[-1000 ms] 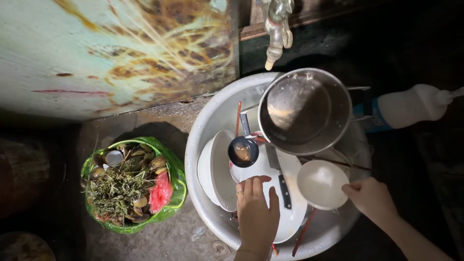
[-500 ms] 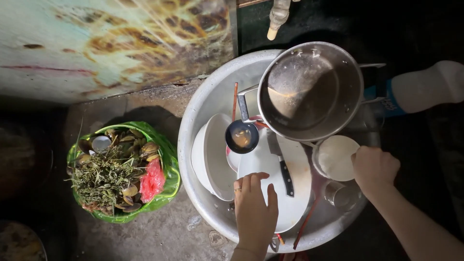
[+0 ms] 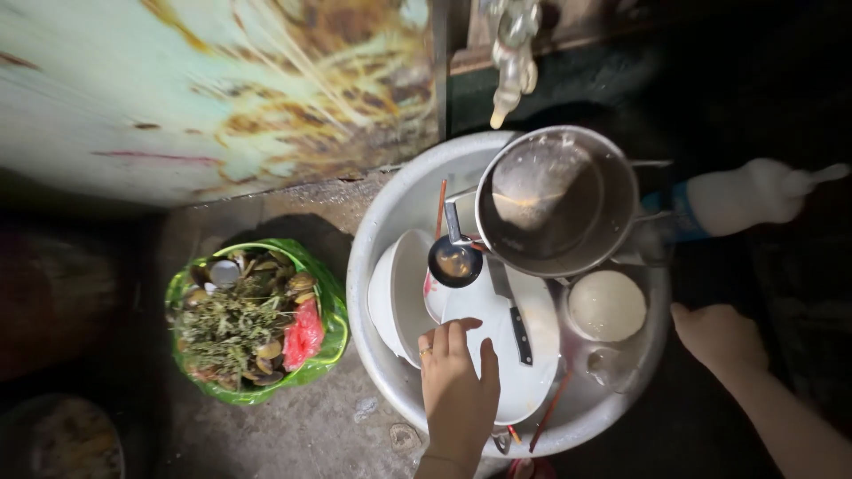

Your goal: Clearing trash, bottles, and used glasses from a dining table and bringing items to a washing basin.

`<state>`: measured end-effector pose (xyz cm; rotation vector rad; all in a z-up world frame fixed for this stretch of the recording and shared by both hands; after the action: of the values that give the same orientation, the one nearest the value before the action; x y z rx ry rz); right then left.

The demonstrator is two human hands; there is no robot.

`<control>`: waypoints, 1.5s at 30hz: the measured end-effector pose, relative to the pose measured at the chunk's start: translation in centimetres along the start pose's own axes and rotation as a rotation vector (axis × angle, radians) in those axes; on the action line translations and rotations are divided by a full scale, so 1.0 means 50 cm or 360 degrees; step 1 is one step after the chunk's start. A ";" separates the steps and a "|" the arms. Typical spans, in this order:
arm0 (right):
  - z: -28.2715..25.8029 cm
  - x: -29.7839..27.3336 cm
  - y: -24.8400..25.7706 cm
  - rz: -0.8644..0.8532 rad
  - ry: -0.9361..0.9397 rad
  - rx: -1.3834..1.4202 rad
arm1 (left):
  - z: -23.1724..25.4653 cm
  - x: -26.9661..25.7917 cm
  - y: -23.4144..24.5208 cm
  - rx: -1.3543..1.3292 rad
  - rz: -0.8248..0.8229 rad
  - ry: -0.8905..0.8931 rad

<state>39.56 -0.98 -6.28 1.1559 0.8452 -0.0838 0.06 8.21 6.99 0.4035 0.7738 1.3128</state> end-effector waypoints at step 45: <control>-0.296 -2.503 0.607 -0.0223 0.3069 0.0442 | 0.144 -1.559 1.837 -0.1079 0.1323 0.0143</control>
<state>-41.52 -19.63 93.14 1.2061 2.6351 0.9843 -64.46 -43.70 94.81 0.1023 0.1671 2.2765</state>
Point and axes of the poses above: each hand's wrist, its own x-axis towards the middle knuckle, its own y-axis out of the back of the hand, z = x × y, the point moved 2 cm from there along x, towards the middle knuckle, and after that the axes turned 7 degrees about y, right-handed, at the moved point
